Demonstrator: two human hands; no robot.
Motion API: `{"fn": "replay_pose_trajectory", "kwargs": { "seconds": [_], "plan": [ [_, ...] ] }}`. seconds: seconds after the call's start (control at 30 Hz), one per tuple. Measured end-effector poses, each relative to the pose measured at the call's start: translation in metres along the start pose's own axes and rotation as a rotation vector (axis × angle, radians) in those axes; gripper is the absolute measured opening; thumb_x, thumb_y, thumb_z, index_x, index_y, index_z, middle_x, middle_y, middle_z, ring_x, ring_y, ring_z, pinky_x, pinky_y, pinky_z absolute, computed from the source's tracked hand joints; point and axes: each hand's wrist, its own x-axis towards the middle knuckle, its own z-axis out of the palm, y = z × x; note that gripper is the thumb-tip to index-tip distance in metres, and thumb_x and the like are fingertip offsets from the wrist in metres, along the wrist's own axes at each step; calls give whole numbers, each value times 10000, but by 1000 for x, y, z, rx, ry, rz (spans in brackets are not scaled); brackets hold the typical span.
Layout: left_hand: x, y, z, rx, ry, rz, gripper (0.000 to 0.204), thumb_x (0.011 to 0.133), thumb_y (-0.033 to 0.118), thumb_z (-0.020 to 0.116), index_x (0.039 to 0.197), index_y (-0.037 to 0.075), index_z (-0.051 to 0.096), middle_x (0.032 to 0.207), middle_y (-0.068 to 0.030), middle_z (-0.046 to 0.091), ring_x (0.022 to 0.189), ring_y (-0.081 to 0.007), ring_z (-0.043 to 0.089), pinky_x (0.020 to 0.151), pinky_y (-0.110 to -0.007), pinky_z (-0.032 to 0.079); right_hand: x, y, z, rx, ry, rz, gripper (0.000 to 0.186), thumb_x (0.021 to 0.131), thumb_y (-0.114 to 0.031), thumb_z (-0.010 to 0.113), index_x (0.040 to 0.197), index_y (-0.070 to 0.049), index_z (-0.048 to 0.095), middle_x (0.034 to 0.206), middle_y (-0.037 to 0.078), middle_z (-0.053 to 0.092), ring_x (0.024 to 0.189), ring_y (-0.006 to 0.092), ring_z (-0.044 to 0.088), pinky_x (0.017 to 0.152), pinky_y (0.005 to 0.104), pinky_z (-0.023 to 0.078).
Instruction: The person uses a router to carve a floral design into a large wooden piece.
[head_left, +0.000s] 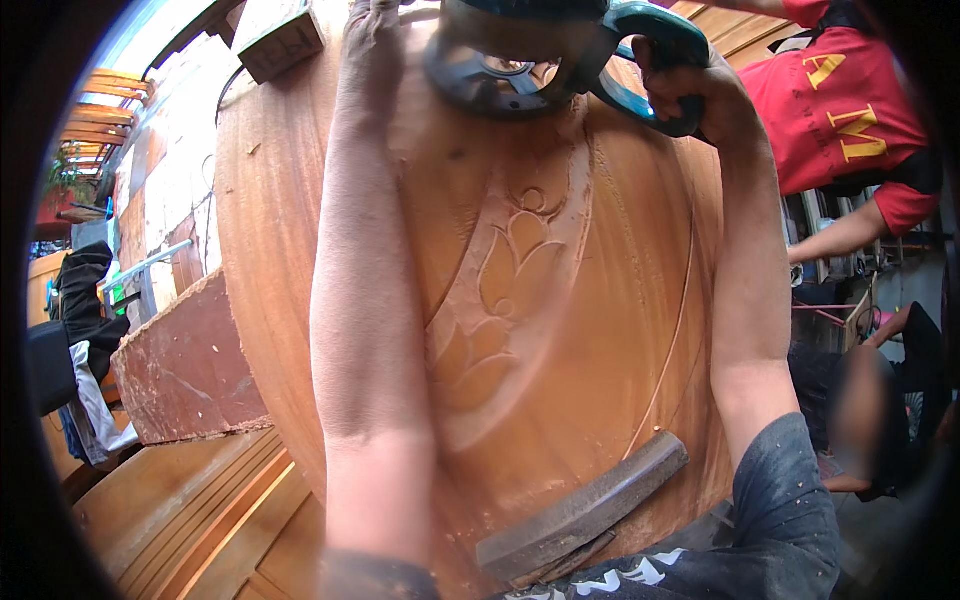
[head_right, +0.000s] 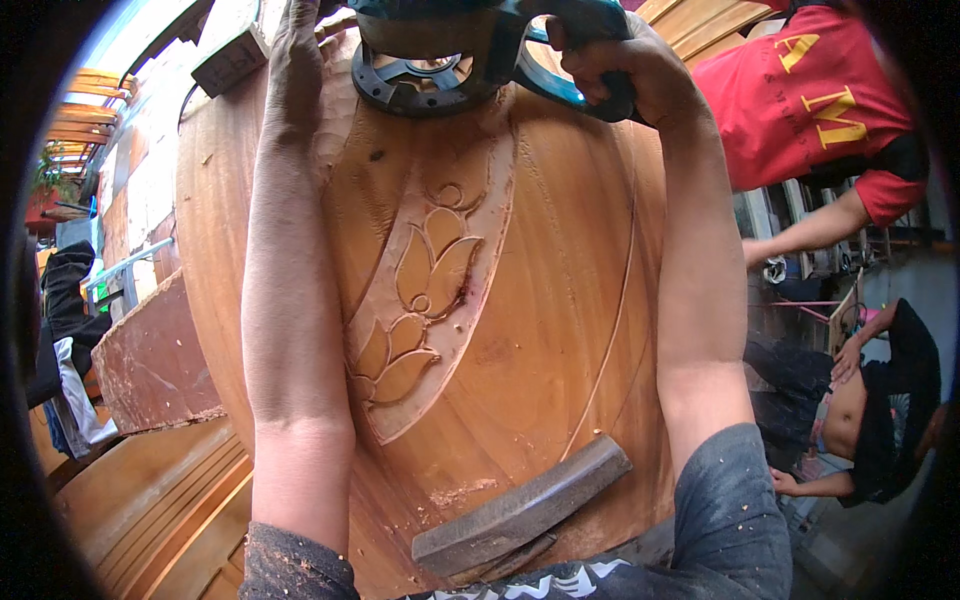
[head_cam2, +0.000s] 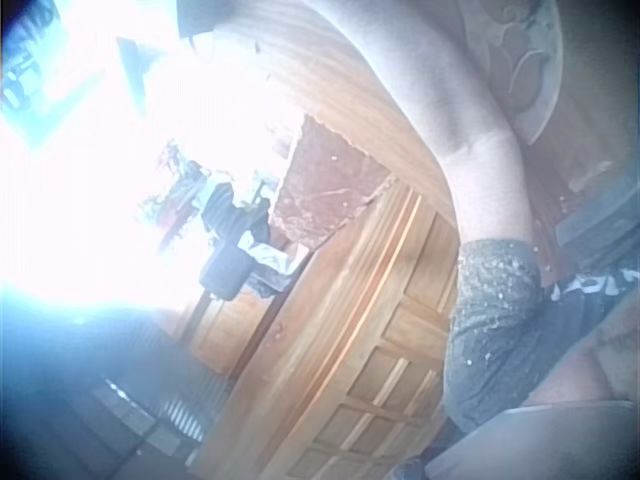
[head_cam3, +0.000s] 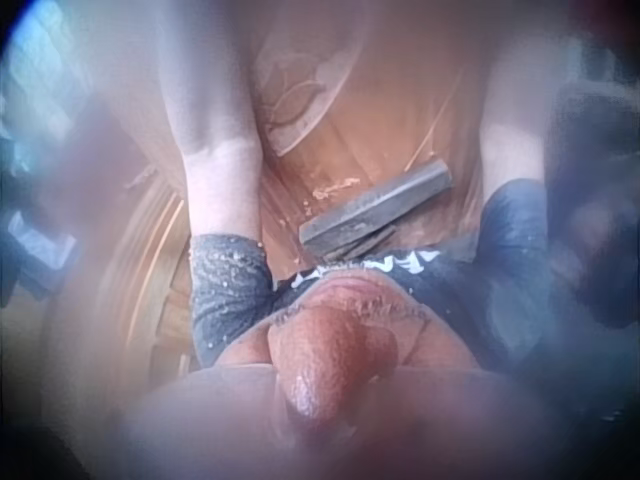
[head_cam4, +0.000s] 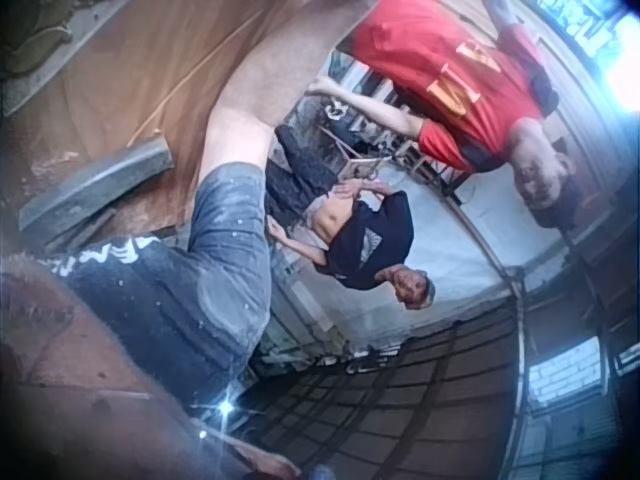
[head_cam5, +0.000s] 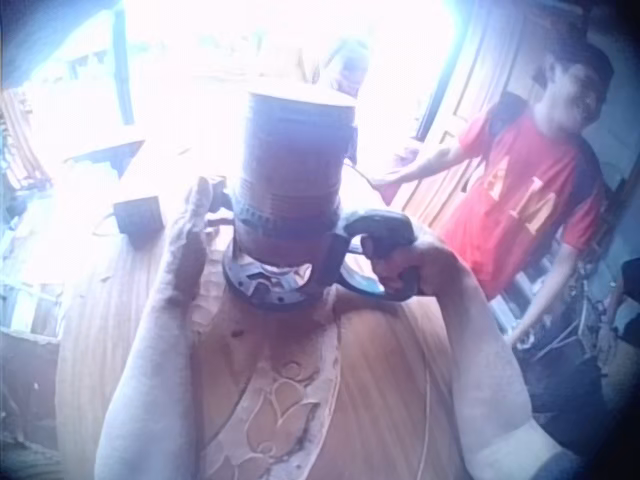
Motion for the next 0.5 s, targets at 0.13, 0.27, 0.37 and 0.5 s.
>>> {"fn": "replay_pose_trajectory", "kwargs": {
  "seconds": [0.13, 0.27, 0.37, 0.5],
  "plan": [
    [-1, -2, -1, 4, -1, -1, 693, 1052, 615, 451, 1472, 69, 522, 1370, -83, 611, 1061, -202, 630, 1044, -440, 420, -3, -8, 23, 55, 106, -8, 355, 737, -118, 718, 1050, 17, 618, 678, 28, 564, 489, 93, 505, 505, 258, 433],
    [-1, -2, 0, 3, -2, -2, 685, 1054, 609, 450, 1468, 69, 527, 1375, -81, 614, 1058, -200, 631, 1046, -441, 418, -4, -10, 22, 41, 107, 2, 352, 736, -114, 719, 1045, 25, 622, 691, 27, 570, 492, 93, 507, 502, 264, 441],
    [0, -1, 1, -3, -9, -2, 679, 1055, 606, 449, 1464, 70, 531, 1380, -80, 616, 1056, -199, 632, 1047, -442, 416, -2, -3, 5, 42, -9, -7, 371, 738, -113, 722, 1070, 28, 631, 720, 27, 583, 505, 94, 515, 505, 266, 442],
    [-1, -3, -3, 2, -16, -12, 666, 1059, 596, 446, 1461, 72, 536, 1387, -79, 618, 1054, -197, 632, 1048, -441, 414, -4, -5, 16, 51, 70, 8, 376, 737, -113, 730, 1078, 17, 640, 713, 20, 579, 516, 96, 522, 513, 267, 438]
  ]
}}
